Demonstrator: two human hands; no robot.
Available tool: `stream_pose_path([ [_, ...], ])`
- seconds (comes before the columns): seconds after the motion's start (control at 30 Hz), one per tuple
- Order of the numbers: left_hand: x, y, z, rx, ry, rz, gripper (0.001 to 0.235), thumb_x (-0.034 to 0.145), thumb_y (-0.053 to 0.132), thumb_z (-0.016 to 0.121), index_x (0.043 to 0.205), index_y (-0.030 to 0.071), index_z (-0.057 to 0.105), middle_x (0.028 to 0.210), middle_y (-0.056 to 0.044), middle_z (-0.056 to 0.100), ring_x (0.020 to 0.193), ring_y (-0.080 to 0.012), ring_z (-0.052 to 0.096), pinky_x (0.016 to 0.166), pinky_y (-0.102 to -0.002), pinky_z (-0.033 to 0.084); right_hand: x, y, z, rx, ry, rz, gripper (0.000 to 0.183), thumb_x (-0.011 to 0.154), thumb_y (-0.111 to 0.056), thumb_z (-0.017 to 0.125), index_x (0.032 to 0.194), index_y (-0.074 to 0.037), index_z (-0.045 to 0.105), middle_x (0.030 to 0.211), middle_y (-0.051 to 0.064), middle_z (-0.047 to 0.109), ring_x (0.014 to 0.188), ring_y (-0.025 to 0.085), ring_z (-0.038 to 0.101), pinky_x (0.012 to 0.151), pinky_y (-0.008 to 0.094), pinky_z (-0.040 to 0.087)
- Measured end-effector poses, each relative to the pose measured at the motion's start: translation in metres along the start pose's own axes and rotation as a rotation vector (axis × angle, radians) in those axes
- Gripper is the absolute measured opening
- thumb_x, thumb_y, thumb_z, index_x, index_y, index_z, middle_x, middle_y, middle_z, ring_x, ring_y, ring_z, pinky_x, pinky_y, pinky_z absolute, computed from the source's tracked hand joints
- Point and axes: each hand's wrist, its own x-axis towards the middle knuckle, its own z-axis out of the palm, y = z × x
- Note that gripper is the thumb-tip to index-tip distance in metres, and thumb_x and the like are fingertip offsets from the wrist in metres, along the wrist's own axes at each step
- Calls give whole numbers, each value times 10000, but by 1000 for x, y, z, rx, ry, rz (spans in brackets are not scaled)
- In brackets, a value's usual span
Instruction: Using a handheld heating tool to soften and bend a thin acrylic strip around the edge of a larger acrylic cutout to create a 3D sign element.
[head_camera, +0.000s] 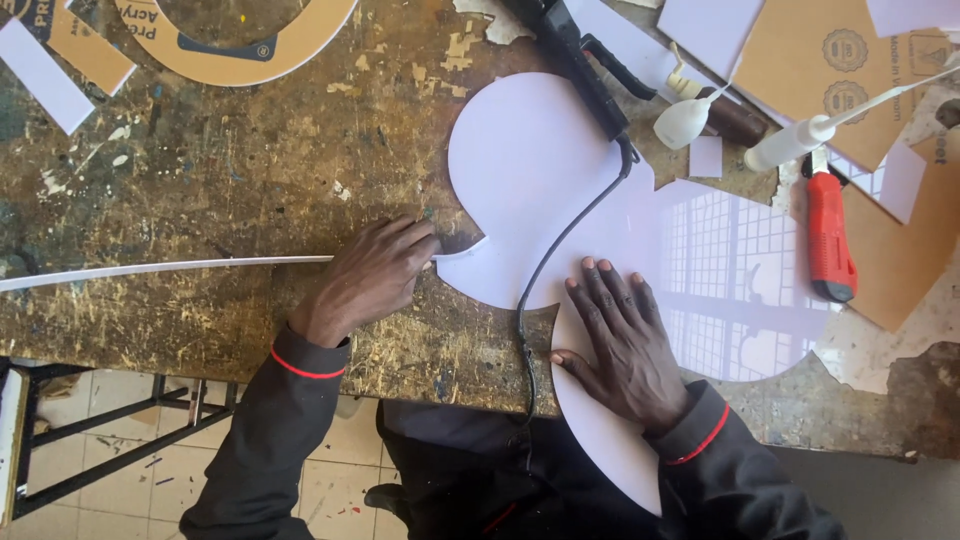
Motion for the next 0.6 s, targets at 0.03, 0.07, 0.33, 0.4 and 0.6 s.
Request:
stream_pose_path([
  [0.03, -3, 5, 0, -2, 3, -3, 445, 997, -55, 657, 1434, 14, 707, 1447, -180, 738, 1261, -348, 737, 1105, -527, 588, -3, 3, 0, -2, -2, -4, 1016, 987, -744, 666, 1770, -134, 448, 1842, 243, 390, 1721, 403, 340, 1363, 672, 223],
  [0.07, -7, 9, 0, -3, 3, -3, 444, 986, -58, 667, 1421, 18, 714, 1450, -176, 737, 1266, -344, 733, 1098, -517, 588, -5, 5, 0, 10, 7, -28, 1009, 992, -731, 665, 1773, -132, 446, 1838, 240, 399, 1723, 403, 333, 1367, 665, 217],
  [0.33, -27, 50, -20, -32, 39, -84, 475, 970, -103, 681, 1429, 15, 711, 1457, -204, 735, 1313, -370, 715, 1140, -535, 546, -3, 9, -18, 89, 16, -95, 908, 993, -599, 738, 1731, -117, 522, 1769, 254, 504, 1680, 442, 414, 1331, 692, 281],
  [0.4, -30, 60, -23, -23, 85, -175, 482, 954, -93, 690, 1404, 75, 731, 1362, -147, 758, 1257, -336, 731, 1094, -533, 567, 9, 7, -26, 77, 46, -56, 821, 975, -516, 808, 1655, -102, 610, 1603, 209, 670, 1542, 435, 601, 1277, 662, 414],
  [0.6, -48, 65, 20, 87, 508, -346, 376, 869, -13, 874, 1208, 144, 824, 1200, -84, 752, 1293, -320, 669, 1168, -550, 484, 64, -8, -27, 341, 220, -129, 611, 958, -148, 879, 1525, -13, 694, 1377, 264, 742, 1137, 492, 798, 782, 560, 668],
])
